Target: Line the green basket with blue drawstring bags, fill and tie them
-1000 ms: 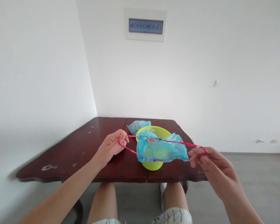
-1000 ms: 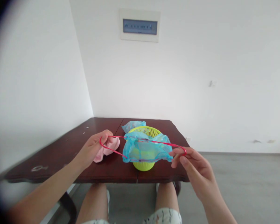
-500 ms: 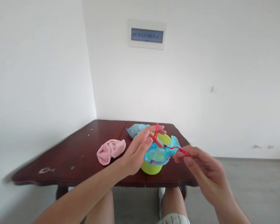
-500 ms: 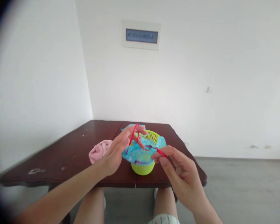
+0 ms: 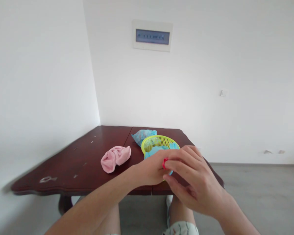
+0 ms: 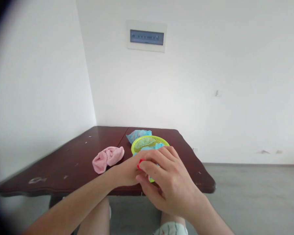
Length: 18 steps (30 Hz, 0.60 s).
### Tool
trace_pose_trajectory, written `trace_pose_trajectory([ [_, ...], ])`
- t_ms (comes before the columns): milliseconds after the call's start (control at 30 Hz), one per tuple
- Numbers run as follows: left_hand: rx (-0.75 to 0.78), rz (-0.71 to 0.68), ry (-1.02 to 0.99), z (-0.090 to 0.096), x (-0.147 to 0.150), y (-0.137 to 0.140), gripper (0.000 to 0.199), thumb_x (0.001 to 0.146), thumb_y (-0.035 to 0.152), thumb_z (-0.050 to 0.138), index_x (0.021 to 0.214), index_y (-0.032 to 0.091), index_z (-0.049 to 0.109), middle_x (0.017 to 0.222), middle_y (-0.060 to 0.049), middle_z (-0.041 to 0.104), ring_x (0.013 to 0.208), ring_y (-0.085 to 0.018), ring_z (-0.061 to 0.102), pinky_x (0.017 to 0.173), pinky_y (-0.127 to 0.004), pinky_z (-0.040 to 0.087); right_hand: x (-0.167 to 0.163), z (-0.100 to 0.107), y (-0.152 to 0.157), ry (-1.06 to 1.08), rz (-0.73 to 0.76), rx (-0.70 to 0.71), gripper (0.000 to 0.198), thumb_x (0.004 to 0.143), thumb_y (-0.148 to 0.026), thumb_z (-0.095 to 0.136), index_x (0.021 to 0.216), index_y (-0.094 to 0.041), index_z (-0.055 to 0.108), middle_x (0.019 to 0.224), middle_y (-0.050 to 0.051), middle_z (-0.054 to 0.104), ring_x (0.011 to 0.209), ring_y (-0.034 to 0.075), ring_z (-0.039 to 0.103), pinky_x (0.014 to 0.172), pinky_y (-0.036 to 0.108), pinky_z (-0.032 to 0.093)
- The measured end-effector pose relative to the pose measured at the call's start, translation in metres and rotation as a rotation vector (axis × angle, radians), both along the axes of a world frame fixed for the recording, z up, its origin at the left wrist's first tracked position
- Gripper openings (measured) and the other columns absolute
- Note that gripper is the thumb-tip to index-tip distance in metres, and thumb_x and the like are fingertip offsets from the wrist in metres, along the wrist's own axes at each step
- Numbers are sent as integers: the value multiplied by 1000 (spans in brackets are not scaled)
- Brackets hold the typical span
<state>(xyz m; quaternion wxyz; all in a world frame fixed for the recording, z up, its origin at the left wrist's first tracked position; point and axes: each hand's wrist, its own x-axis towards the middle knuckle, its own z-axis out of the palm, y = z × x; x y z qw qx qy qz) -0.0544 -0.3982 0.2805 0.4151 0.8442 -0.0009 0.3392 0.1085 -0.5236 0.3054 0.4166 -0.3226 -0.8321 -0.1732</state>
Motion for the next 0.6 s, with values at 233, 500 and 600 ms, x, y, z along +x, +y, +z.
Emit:
trace_pose_trajectory([
  [233, -334, -62, 52, -10, -9, 10, 61, 121, 82, 43, 115, 24, 60, 58, 9, 50, 45, -12, 43, 49, -24, 38, 23, -33, 32, 363, -36, -45, 34, 112, -20, 74, 144, -30, 72, 124, 9, 77, 114, 28, 75, 97, 45, 64],
  [500, -355, 2, 36, -18, -7, 18, 62, 120, 85, 44, 116, 24, 56, 61, 8, 56, 48, -12, 50, 54, -22, 41, 20, -45, 45, 438, -86, -40, 13, 112, -16, 78, 117, -28, 76, 105, 3, 73, 95, 20, 70, 84, 37, 59],
  [600, -345, 44, 36, -15, -10, 16, 61, 120, 84, 46, 114, 24, 56, 63, 7, 60, 52, -13, 54, 58, -23, 45, 19, -47, 45, 433, -113, -55, 11, 113, -17, 77, 114, -28, 74, 104, 2, 74, 96, 20, 69, 86, 38, 57],
])
